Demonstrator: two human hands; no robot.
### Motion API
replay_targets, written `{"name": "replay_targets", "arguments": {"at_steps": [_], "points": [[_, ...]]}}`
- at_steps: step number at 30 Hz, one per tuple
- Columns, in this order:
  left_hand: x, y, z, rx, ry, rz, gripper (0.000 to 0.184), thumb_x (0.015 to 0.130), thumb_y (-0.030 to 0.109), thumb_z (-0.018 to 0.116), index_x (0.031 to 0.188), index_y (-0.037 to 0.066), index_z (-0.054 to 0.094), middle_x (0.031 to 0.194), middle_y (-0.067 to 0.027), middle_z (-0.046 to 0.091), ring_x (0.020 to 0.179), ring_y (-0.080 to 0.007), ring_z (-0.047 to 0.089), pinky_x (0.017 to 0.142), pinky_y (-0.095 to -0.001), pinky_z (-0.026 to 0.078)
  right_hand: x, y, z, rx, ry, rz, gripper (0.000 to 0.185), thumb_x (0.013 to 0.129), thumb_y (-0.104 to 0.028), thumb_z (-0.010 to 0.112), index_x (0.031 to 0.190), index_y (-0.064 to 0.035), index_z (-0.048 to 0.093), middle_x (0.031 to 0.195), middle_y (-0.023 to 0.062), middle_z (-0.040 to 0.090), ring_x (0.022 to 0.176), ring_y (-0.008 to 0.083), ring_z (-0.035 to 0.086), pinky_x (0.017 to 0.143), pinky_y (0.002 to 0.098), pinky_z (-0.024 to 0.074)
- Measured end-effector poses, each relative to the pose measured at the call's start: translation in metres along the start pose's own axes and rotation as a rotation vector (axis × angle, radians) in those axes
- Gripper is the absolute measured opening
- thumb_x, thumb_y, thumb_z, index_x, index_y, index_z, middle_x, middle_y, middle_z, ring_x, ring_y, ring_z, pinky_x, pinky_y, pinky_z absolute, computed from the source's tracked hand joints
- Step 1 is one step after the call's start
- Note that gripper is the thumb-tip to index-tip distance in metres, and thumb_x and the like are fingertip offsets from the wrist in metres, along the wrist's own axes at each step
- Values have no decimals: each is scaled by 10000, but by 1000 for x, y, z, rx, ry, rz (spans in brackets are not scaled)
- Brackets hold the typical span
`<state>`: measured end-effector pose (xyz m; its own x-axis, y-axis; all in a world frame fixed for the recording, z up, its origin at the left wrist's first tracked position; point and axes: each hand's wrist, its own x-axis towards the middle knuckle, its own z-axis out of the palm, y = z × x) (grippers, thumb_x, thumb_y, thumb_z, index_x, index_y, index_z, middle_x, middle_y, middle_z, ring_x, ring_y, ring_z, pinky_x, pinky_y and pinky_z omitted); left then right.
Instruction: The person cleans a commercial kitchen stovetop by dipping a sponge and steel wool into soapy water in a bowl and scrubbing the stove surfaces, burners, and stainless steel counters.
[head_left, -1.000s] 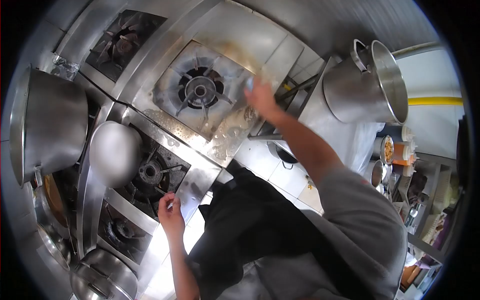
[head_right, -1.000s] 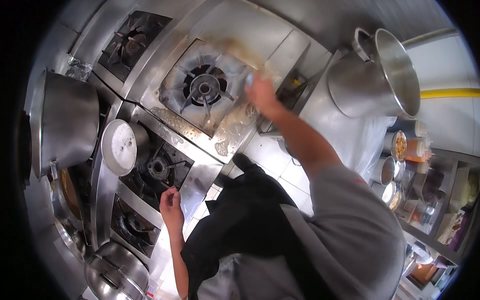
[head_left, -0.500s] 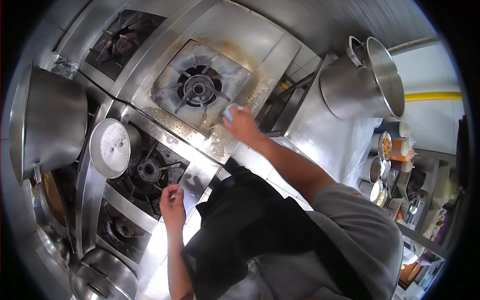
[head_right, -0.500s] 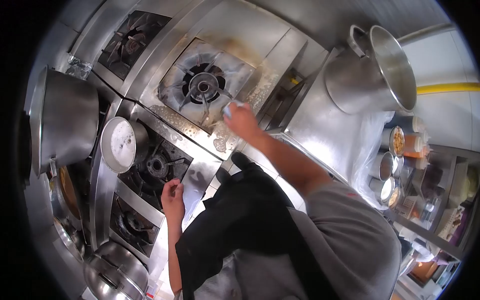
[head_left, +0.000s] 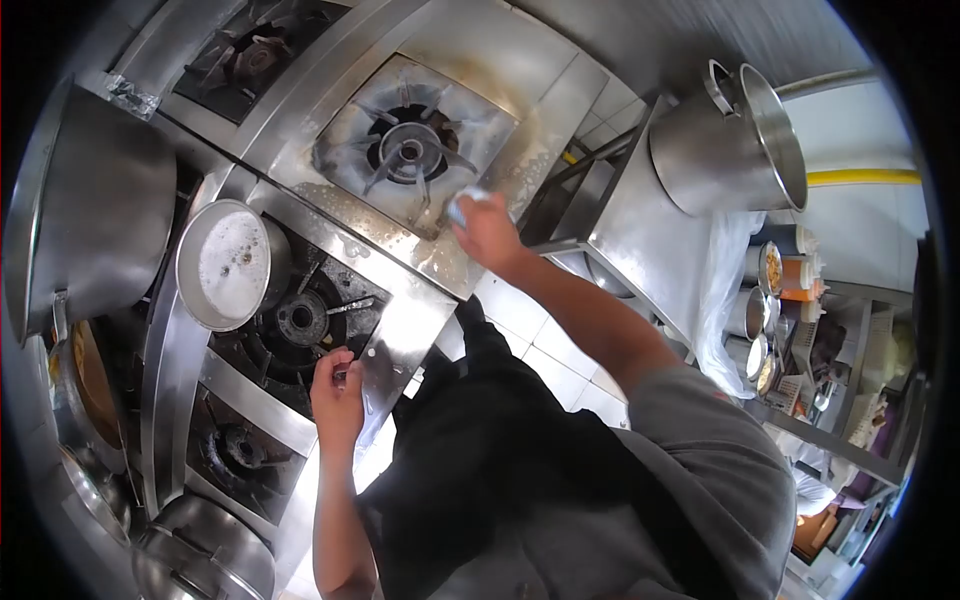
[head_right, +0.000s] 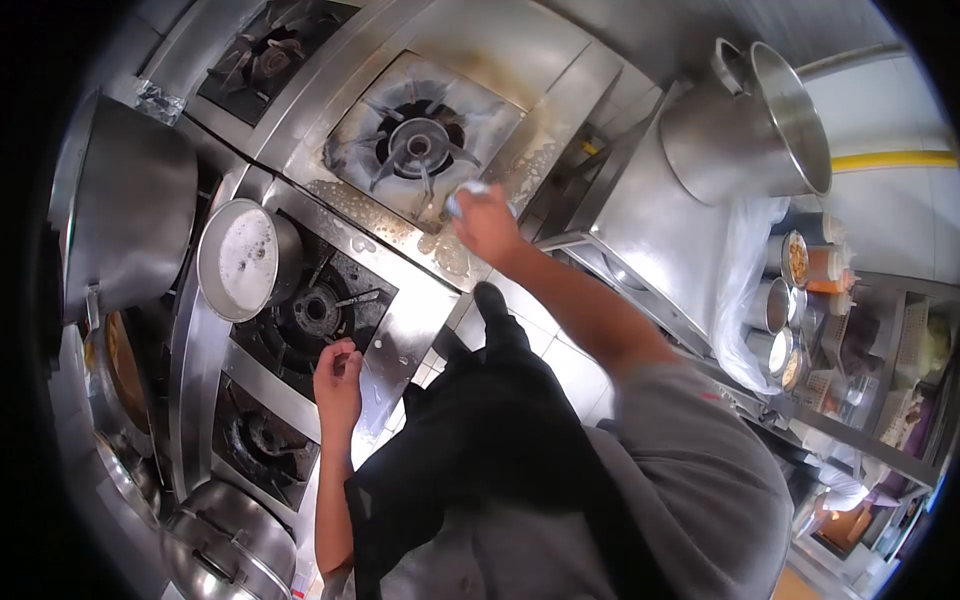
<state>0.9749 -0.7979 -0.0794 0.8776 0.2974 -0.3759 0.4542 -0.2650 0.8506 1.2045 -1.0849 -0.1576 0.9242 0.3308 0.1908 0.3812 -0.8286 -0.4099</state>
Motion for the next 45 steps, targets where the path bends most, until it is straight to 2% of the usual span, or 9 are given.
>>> {"name": "replay_targets", "arguments": {"at_steps": [5,8,11,13,17,20,32,35,45], "points": [[-14,-13,-9,-10,-1,-63,201,903,77,654,1089,12,616,1174,-96,635,946,-160,606,793,-285,489,14,8,-1,22,22,197,259,846,-245,681,952,-27,590,821,203,672,839,377,641,876,468,417],[-12,-22,-15,-19,14,-54,197,901,81,660,1082,15,621,1178,-98,637,934,-163,611,794,-288,490,-4,1,3,13,-218,-115,223,825,-231,701,934,-60,607,855,204,673,865,427,627,846,509,454],[-18,-17,-17,-33,36,-72,190,901,85,664,1074,16,625,1177,-97,637,936,-163,611,797,-291,488,13,22,-8,5,-166,242,246,817,-238,702,960,-66,600,873,194,678,897,414,636,918,528,415],[-9,-12,-15,-24,64,-45,185,902,86,665,1070,17,626,1178,-95,636,940,-162,609,797,-291,486,-11,9,8,146,-37,-279,267,827,-242,687,1016,-71,607,896,194,681,923,386,638,948,544,382],[-17,-17,-14,-14,73,-38,186,906,82,660,1077,18,626,1171,-92,634,946,-159,606,791,-288,483,27,27,-18,-11,-222,180,285,828,-242,645,1052,-70,608,907,188,681,930,345,652,936,498,387],[-15,-21,-6,-19,79,-30,193,906,80,658,1084,17,623,1171,-95,633,959,-168,607,793,-290,486,-9,0,-12,52,-259,-260,286,841,-243,645,1054,-60,592,903,197,679,882,353,655,885,478,409],[-19,-11,19,78,66,-17,179,914,113,637,1075,39,616,1213,-120,630,977,-209,614,767,-315,485,2,46,-26,-67,-228,-268,315,861,-268,644,1071,-54,548,877,185,668,836,412,622,874,499,412],[-18,-1,30,174,40,-22,178,910,106,636,1076,42,618,1212,-119,632,962,-200,612,761,-317,479,58,108,-46,-123,-222,190,318,842,-277,655,1035,-50,543,903,183,668,894,386,629,901,490,397],[-6,35,81,98,106,-28,155,913,104,624,1055,42,614,1210,-107,632,953,-200,611,745,-303,462,62,144,-80,-116,-270,99,304,835,-241,630,1016,-33,503,919,200,664,951,358,638,926,466,373]]}}
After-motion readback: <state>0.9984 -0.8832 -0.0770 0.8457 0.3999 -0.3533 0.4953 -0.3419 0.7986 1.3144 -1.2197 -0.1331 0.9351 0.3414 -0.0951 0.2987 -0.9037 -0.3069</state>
